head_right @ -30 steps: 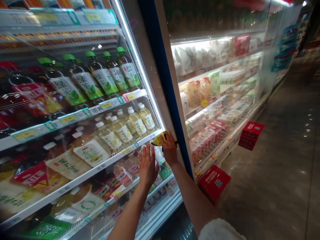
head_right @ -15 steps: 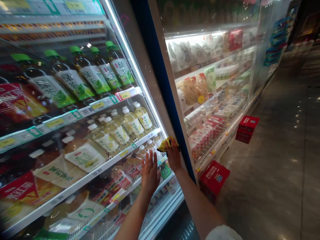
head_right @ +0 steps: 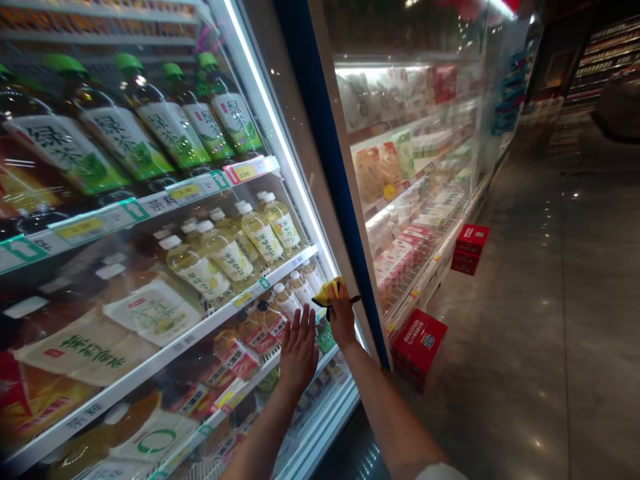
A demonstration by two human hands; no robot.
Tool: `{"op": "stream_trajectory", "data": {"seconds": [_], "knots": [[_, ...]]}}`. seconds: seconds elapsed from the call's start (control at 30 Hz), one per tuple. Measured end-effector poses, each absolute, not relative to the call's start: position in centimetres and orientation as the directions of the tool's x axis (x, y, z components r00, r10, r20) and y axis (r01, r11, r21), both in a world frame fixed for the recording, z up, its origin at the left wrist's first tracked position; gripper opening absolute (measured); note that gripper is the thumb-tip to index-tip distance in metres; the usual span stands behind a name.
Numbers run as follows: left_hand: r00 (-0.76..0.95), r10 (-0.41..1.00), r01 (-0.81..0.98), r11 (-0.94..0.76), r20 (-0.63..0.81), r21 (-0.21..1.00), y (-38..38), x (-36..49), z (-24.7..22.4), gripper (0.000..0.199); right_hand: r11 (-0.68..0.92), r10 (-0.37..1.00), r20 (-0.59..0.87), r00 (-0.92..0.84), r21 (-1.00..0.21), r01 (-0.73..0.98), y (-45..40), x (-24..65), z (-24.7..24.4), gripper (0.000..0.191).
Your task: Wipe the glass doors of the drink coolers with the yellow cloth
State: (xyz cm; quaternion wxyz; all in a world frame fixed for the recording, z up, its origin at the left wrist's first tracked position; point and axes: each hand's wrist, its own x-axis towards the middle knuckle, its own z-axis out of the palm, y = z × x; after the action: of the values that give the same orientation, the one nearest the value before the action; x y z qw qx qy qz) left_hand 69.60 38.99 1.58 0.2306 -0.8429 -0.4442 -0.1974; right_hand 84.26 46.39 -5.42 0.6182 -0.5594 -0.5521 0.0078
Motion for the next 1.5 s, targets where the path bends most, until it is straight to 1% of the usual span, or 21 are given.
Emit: {"op": "stream_trajectory", "data": {"seconds": [0.07,0.13,0.23,0.3,0.37,0.47,0.53,0.6,0.7,0.77,0.83,0.93,1.0,1.07,1.2,1.23,1.3,1.37,1.4,1.47,1.5], "knots": [[0.534,0.65,0.836,-0.502,0.54,-0.223,38.9,69.2,0.9,0.098,0.381,0.634,0.676,0.377,-0.697,0.608,45.5,84.6,-6.6,0.062],[0.549,0.649,0.828,-0.509,0.527,-0.236,38.7,68.9,0.6,0.099,0.368,0.629,0.665,0.402,-0.711,0.599,45.9,85.6,-6.8,0.063],[0.565,0.64,0.819,-0.511,0.522,-0.26,38.5,68.6,0.5,0.099,0.346,0.606,0.647,0.462,-0.738,0.579,48.0,86.7,-5.5,0.068],[0.56,0.634,0.823,-0.497,0.533,-0.274,38.5,68.6,0.4,0.097,0.354,0.592,0.653,0.473,-0.737,0.575,48.8,86.6,-4.7,0.069],[0.553,0.635,0.83,-0.477,0.54,-0.288,38.6,68.7,0.2,0.096,0.405,0.59,0.698,0.406,-0.69,0.6,48.4,86.1,-4.7,0.067],[0.547,0.631,0.836,-0.447,0.55,-0.319,38.7,68.9,0.0,0.093,0.491,0.582,0.773,0.253,-0.583,0.648,46.9,86.3,-6.6,0.062],[0.544,0.626,0.839,-0.427,0.559,-0.338,38.8,69.1,-0.2,0.09,0.504,0.578,0.785,0.222,-0.558,0.66,46.6,87.2,-7.6,0.061],[0.539,0.625,0.842,-0.408,0.565,-0.353,38.8,69.3,-0.3,0.089,0.486,0.582,0.775,0.245,-0.573,0.66,47.2,88.3,-7.6,0.062],[0.539,0.625,0.842,-0.388,0.564,-0.374,38.9,69.5,-0.7,0.09,0.431,0.571,0.741,0.354,-0.638,0.638,48.9,88.9,-5.7,0.064],[0.533,0.63,0.845,-0.372,0.565,-0.383,39.0,69.6,-1.1,0.091,0.423,0.557,0.735,0.387,-0.652,0.629,49.3,88.3,-4.7,0.065],[0.521,0.634,0.853,-0.348,0.572,-0.39,39.1,69.6,-1.4,0.09,0.477,0.558,0.775,0.296,-0.592,0.65,48.7,87.7,-5.1,0.064],[0.525,0.62,0.849,-0.332,0.583,-0.411,39.2,69.5,-1.7,0.088,0.59,0.547,0.832,0.09,-0.46,0.664,47.3,87.9,-7.8,0.061],[0.539,0.61,0.839,-0.33,0.581,-0.431,39.2,69.4,-1.7,0.088,0.63,0.524,0.851,0.042,-0.42,0.653,47.1,88.9,-9.5,0.061],[0.552,0.605,0.829,-0.329,0.574,-0.451,39.2,69.3,-1.7,0.086,0.626,0.51,0.857,0.076,-0.43,0.651,47.8,89.6,-9.9,0.064],[0.561,0.575,0.824,-0.314,0.596,-0.472,39.4,69.2,-1.7,0.081,0.532,0.498,0.825,0.267,-0.533,0.658,49.2,88.7,-7.9,0.073],[0.561,0.562,0.824,-0.311,0.608,-0.473,39.6,69.3,-1.8,0.08,0.521,0.492,0.823,0.286,-0.541,0.66,49.1,88.1,-7.6,0.075],[0.564,0.533,0.824,-0.317,0.63,-0.47,39.8,69.2,-2.1,0.079,0.54,0.474,0.847,0.239,-0.494,0.681,48.5,87.1,-8.1,0.077],[0.563,0.516,0.827,-0.337,0.646,-0.451,40.0,69.1,-2.4,0.078,0.602,0.436,0.893,0.111,-0.381,0.702,47.8,86.9,-9.8,0.075],[0.56,0.515,0.828,-0.349,0.649,-0.438,40.1,69.0,-2.5,0.078,0.617,0.414,0.907,0.075,-0.34,0.709,47.7,87.2,-10.9,0.074],[0.561,0.513,0.828,-0.371,0.65,-0.421,40.3,68.9,-2.8,0.077,0.596,0.38,0.919,0.107,-0.332,0.731,48.0,88.3,-12.4,0.071],[0.567,0.506,0.823,-0.38,0.65,-0.422,40.4,68.8,-2.9,0.078,0.559,0.368,0.913,0.177,-0.369,0.743,48.6,89.0,-12.6,0.07]]}}
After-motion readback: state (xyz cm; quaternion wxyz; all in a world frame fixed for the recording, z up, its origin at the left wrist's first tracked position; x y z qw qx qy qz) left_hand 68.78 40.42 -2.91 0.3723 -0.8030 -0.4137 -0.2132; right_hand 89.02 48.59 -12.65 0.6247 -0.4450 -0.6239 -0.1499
